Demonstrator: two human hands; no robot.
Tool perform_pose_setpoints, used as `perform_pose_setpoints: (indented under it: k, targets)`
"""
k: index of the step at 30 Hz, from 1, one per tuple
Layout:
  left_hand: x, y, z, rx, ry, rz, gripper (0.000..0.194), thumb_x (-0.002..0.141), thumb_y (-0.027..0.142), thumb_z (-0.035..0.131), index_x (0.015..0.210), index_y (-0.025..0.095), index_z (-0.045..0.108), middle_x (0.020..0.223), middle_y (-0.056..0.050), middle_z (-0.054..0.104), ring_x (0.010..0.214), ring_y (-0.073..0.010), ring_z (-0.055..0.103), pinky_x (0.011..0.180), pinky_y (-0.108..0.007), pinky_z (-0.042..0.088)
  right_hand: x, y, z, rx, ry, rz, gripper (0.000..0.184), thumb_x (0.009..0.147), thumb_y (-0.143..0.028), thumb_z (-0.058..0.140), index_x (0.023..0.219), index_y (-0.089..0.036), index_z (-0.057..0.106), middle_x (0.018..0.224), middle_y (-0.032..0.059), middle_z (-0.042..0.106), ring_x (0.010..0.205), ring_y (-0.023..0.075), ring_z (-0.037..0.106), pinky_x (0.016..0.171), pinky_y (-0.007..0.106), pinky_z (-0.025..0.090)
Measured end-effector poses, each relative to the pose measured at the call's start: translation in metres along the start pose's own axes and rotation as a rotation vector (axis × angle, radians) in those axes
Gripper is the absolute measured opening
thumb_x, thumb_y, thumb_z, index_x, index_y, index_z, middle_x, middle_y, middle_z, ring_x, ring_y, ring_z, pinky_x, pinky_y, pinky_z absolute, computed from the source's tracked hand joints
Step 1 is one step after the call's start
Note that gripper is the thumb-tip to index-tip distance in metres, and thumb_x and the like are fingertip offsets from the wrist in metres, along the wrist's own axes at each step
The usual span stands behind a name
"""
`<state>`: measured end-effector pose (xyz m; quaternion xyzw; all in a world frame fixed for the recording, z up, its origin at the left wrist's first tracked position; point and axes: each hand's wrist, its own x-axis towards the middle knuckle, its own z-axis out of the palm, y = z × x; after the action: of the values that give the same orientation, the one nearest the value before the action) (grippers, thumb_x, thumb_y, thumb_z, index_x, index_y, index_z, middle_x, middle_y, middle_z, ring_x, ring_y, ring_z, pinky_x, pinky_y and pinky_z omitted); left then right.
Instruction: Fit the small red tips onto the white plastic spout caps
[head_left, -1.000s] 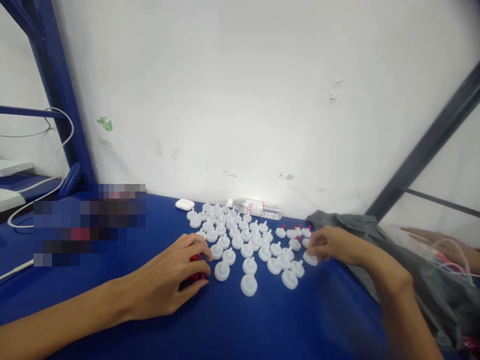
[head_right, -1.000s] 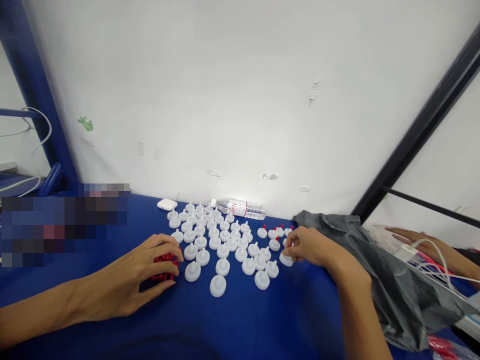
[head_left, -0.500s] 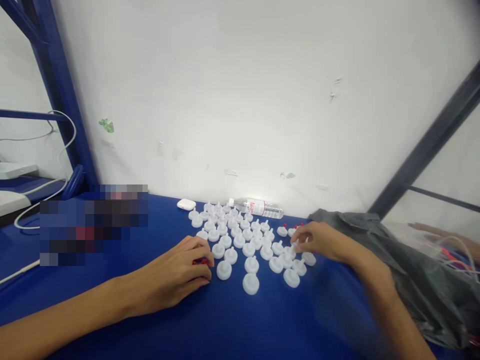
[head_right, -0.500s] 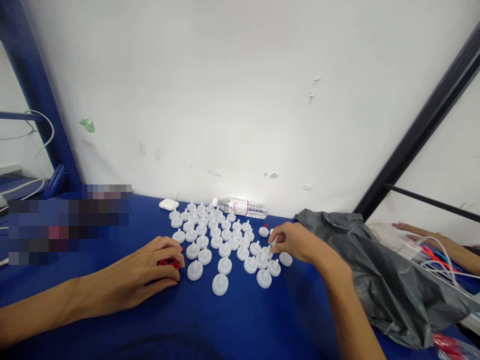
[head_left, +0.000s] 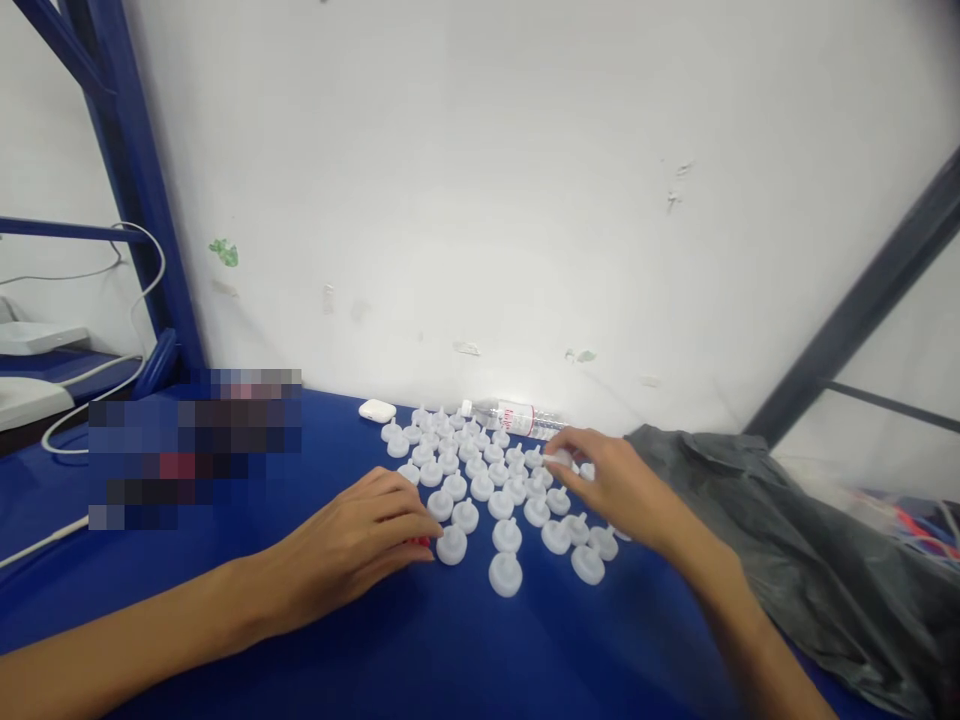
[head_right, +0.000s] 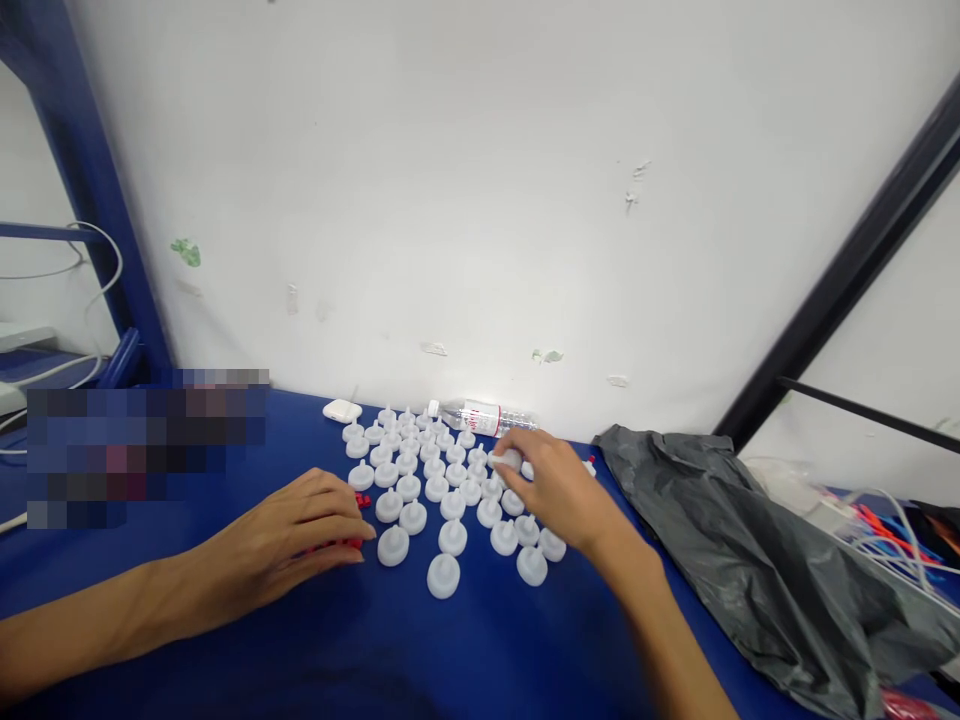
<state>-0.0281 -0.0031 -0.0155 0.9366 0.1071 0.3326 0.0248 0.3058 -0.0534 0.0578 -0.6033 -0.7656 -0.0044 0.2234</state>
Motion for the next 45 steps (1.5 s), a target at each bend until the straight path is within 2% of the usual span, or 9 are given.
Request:
perform_pose_setpoints:
  k: [2,5,9,19,25,29,36,41,45]
  targets:
    - [0.001,0.000,-0.001,0.024,0.045,0.014,0.009,0.104,0.026,0.065,0.110,0.024,0.071,0.096,0.000,0.077,0.089,-0.0177,0.066,0.083,-0.033,0.048,-0.002,-0.022,0.014,0.020,0.047,-0.143,0.020,0.104,-0.040,0.058,0.113,-0.026,0.068,0.113,0.0069,0.076,0.105,0.0251,0.072,0.092,0.042,0.059]
    - [0.004,0.001,-0.004,0.046,0.113,0.034,0.008,0.104,0.027,0.064,0.104,0.023,0.071,0.089,0.001,0.077,0.082,-0.0165,0.067,0.078,-0.033,0.049,-0.008,-0.051,0.034,0.048,0.041,-0.359,0.027,0.100,-0.049,0.066,0.114,-0.025,0.065,0.105,0.0047,0.077,0.095,0.0234,0.073,0.084,0.038,0.060]
    - [0.008,0.007,-0.009,0.065,0.230,0.080,0.014,0.107,0.028,0.057,0.107,0.022,0.069,0.088,0.000,0.079,0.080,-0.0153,0.071,0.075,-0.032,0.052,-0.015,-0.071,0.050,0.090,0.040,-0.475,0.034,0.097,-0.056,0.066,0.108,-0.025,0.062,0.098,0.0016,0.076,0.088,0.0203,0.072,0.084,0.035,0.059]
    - [0.009,0.015,-0.006,0.090,0.292,0.092,0.014,0.107,0.027,0.058,0.105,0.022,0.070,0.087,-0.002,0.079,0.073,-0.0139,0.072,0.067,-0.028,0.056,-0.019,-0.081,0.067,0.173,0.086,-0.553,0.027,0.096,-0.049,0.072,0.105,-0.026,0.061,0.095,-0.0011,0.076,0.086,0.0190,0.075,0.082,0.031,0.061]
    - [0.007,0.015,-0.008,0.056,0.257,0.039,0.012,0.106,0.024,0.059,0.107,0.024,0.071,0.088,-0.002,0.081,0.076,-0.0153,0.074,0.070,-0.029,0.058,-0.019,-0.079,0.070,0.242,0.145,-0.558,0.023,0.096,-0.046,0.073,0.108,-0.033,0.059,0.103,-0.0031,0.078,0.094,0.0214,0.077,0.085,0.034,0.065]
    - [0.006,0.012,-0.009,0.061,0.266,-0.009,0.013,0.106,0.029,0.059,0.109,0.023,0.070,0.091,-0.002,0.082,0.079,-0.0162,0.075,0.071,-0.031,0.057,-0.019,-0.081,0.067,0.236,0.140,-0.528,0.010,0.102,-0.038,0.063,0.107,-0.034,0.055,0.111,-0.0016,0.078,0.098,0.0218,0.076,0.085,0.037,0.066]
    - [0.004,0.006,-0.003,0.035,0.176,0.007,0.023,0.110,0.026,0.050,0.104,0.021,0.071,0.082,-0.001,0.077,0.071,-0.0151,0.067,0.069,-0.030,0.050,-0.021,-0.089,0.066,0.153,0.182,-0.607,0.002,0.105,-0.032,0.056,0.104,-0.030,0.056,0.098,0.0003,0.076,0.085,0.0198,0.072,0.079,0.036,0.064]
    - [0.000,0.011,0.000,-0.004,0.202,-0.009,0.028,0.109,0.019,0.046,0.093,0.021,0.069,0.074,-0.001,0.072,0.063,-0.0159,0.061,0.062,-0.032,0.045,-0.023,-0.090,0.071,0.047,0.234,-0.700,0.012,0.103,-0.021,0.050,0.099,-0.028,0.058,0.097,0.0043,0.076,0.086,0.0226,0.072,0.074,0.038,0.063]
    - [-0.002,0.017,0.000,-0.052,0.191,-0.066,0.027,0.106,0.020,0.050,0.087,0.023,0.068,0.069,-0.001,0.072,0.060,-0.0174,0.062,0.057,-0.032,0.045,-0.024,-0.089,0.077,0.017,0.239,-0.728,0.016,0.105,-0.023,0.047,0.093,-0.028,0.056,0.097,0.0035,0.077,0.085,0.0219,0.072,0.073,0.039,0.065]
